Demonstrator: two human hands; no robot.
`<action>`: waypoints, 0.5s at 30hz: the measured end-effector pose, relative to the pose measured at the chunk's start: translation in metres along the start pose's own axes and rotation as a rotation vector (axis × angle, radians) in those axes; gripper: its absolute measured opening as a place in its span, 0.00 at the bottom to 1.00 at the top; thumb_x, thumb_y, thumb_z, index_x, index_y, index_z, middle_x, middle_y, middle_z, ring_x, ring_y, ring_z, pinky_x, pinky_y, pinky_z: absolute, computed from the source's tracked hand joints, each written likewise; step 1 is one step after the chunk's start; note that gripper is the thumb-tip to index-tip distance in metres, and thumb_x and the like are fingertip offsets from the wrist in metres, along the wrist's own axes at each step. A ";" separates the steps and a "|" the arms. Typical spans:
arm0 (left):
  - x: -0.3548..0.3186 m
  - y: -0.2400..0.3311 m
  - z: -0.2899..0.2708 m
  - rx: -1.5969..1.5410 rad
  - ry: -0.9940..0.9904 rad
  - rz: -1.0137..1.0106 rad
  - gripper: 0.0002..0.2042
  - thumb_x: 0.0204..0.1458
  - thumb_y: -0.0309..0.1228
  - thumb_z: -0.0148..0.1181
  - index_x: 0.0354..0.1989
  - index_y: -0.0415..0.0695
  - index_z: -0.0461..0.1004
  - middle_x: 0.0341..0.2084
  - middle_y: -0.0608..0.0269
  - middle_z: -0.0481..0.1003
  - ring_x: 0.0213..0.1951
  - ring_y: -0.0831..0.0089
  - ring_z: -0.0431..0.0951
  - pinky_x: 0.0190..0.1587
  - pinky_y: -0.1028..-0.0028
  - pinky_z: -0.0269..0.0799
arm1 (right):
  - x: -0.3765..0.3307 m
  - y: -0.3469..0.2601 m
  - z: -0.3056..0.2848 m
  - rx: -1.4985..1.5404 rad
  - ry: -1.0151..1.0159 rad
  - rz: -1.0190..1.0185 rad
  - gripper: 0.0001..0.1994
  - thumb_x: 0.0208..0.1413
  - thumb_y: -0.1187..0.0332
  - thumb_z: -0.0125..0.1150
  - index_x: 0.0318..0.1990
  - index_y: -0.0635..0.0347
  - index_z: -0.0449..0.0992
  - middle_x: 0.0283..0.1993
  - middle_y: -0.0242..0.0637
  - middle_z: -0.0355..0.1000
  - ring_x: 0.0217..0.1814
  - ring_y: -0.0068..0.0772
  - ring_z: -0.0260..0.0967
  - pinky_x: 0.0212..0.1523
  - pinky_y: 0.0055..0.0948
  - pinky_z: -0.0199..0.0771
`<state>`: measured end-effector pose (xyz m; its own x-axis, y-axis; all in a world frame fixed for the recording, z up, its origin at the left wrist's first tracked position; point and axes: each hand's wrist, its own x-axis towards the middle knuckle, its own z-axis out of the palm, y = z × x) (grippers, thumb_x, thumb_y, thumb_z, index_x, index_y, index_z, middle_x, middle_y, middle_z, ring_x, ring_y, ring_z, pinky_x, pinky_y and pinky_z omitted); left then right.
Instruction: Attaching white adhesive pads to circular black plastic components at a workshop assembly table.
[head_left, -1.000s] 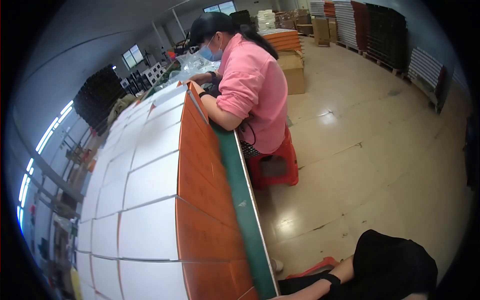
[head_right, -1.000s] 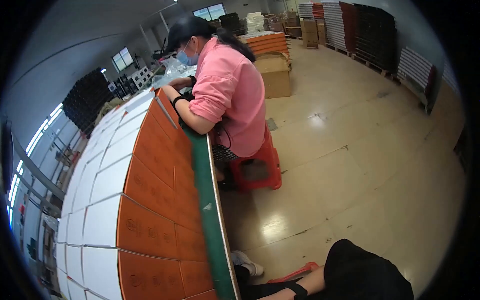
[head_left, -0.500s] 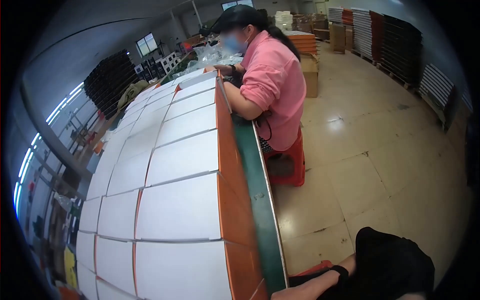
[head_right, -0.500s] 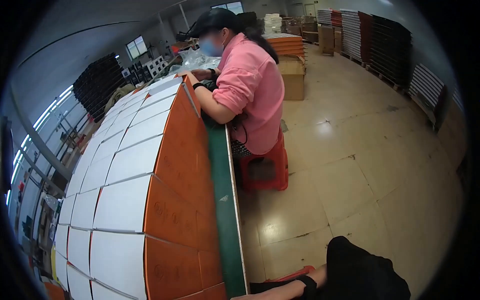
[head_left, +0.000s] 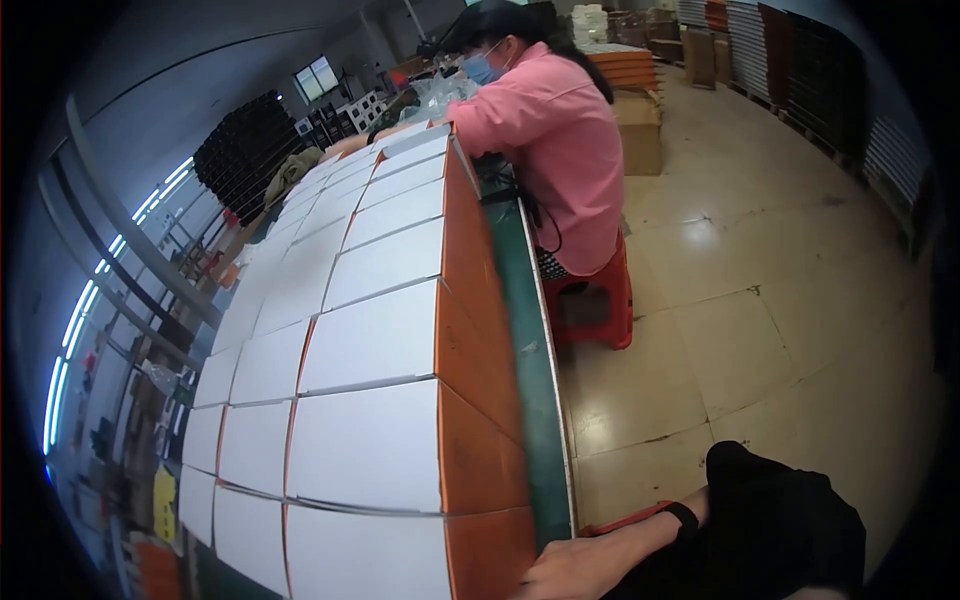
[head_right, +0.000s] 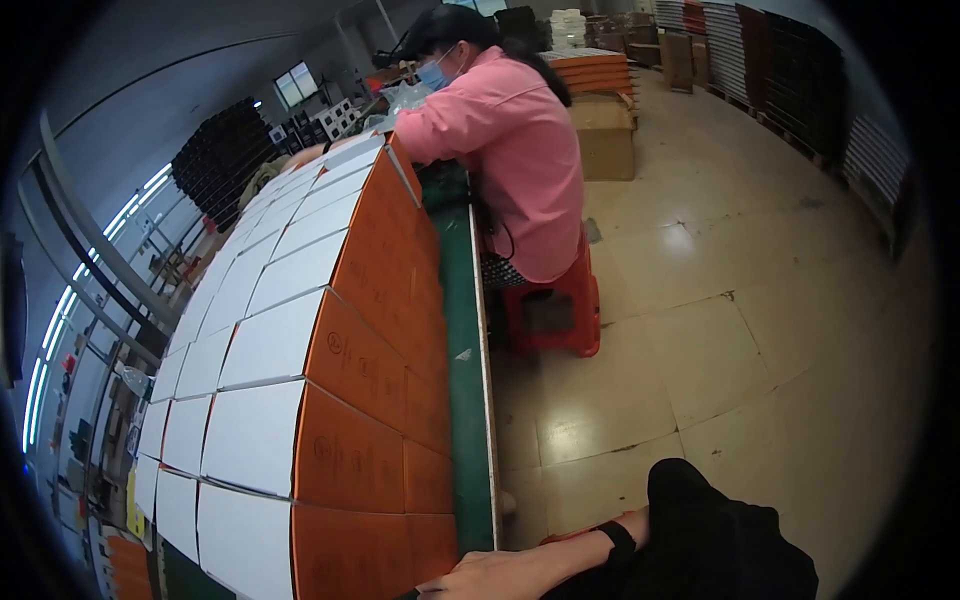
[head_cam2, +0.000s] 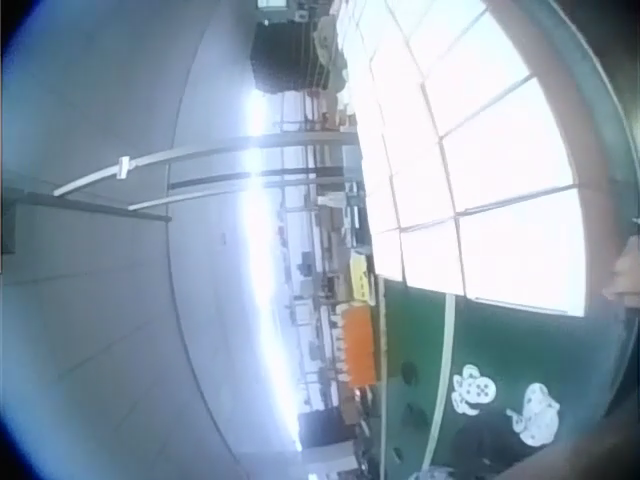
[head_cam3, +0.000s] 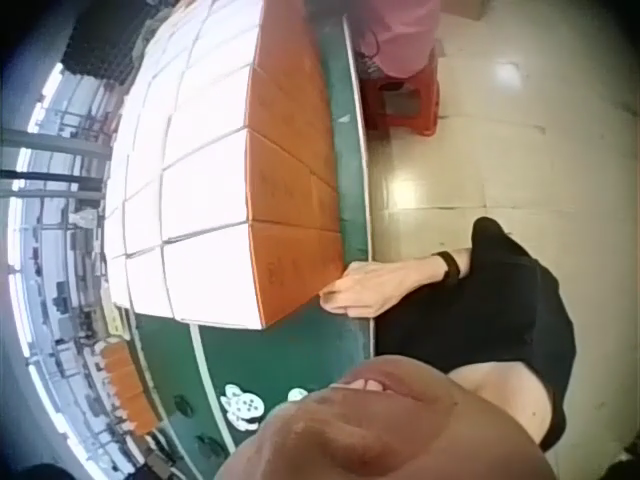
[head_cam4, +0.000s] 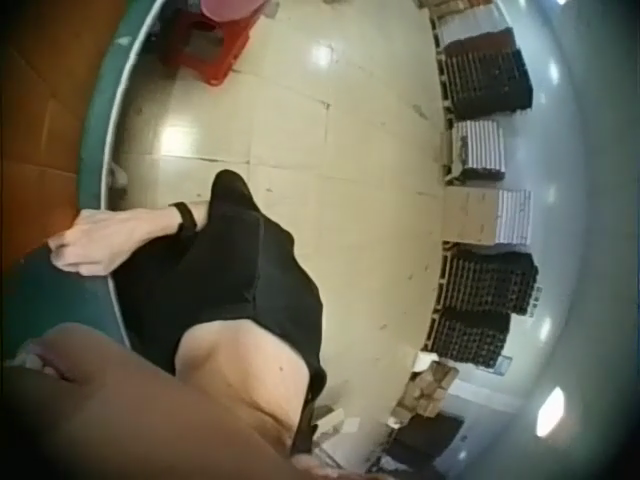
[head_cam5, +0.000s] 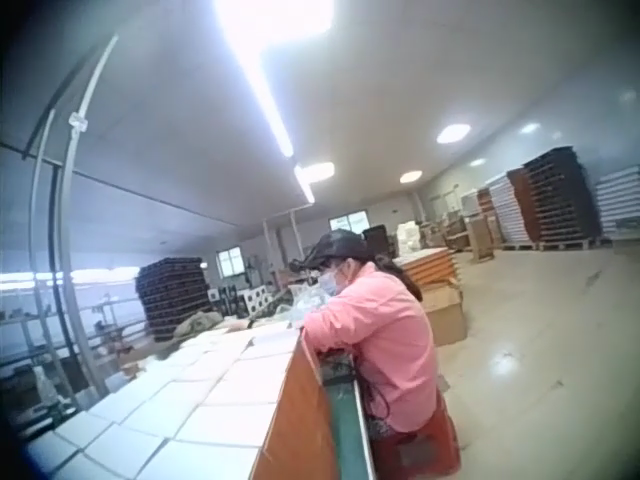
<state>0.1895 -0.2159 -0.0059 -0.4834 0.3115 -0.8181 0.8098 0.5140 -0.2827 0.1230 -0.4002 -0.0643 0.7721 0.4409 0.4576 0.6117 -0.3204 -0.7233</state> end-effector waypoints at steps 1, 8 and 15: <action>-0.003 -0.002 0.000 -0.004 -0.007 -0.009 0.16 0.51 0.29 0.50 0.48 0.37 0.68 0.31 0.55 0.76 0.34 0.64 0.76 0.36 0.68 0.73 | 0.002 0.000 0.000 -0.004 0.000 -0.008 0.04 0.50 0.72 0.48 0.32 0.61 0.65 0.28 0.46 0.62 0.29 0.48 0.64 0.27 0.38 0.62; -0.019 -0.013 -0.004 -0.001 -0.037 -0.088 0.16 0.51 0.29 0.50 0.48 0.37 0.68 0.31 0.55 0.75 0.34 0.64 0.76 0.37 0.69 0.73 | 0.002 -0.002 0.003 0.058 -0.171 0.200 0.04 0.48 0.72 0.47 0.30 0.61 0.61 0.30 0.42 0.60 0.31 0.46 0.62 0.32 0.41 0.62; -0.029 -0.014 -0.012 -0.016 -0.071 -0.208 0.16 0.51 0.28 0.49 0.48 0.37 0.68 0.31 0.55 0.75 0.34 0.64 0.76 0.37 0.69 0.73 | 0.004 -0.001 0.010 0.027 -0.115 0.161 0.05 0.43 0.74 0.45 0.28 0.60 0.58 0.30 0.41 0.56 0.31 0.45 0.61 0.30 0.40 0.62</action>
<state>0.1879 -0.2225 0.0279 -0.6142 0.1409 -0.7764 0.6897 0.5740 -0.4414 0.1237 -0.3897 -0.0668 0.8338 0.4793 0.2737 0.4758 -0.3728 -0.7967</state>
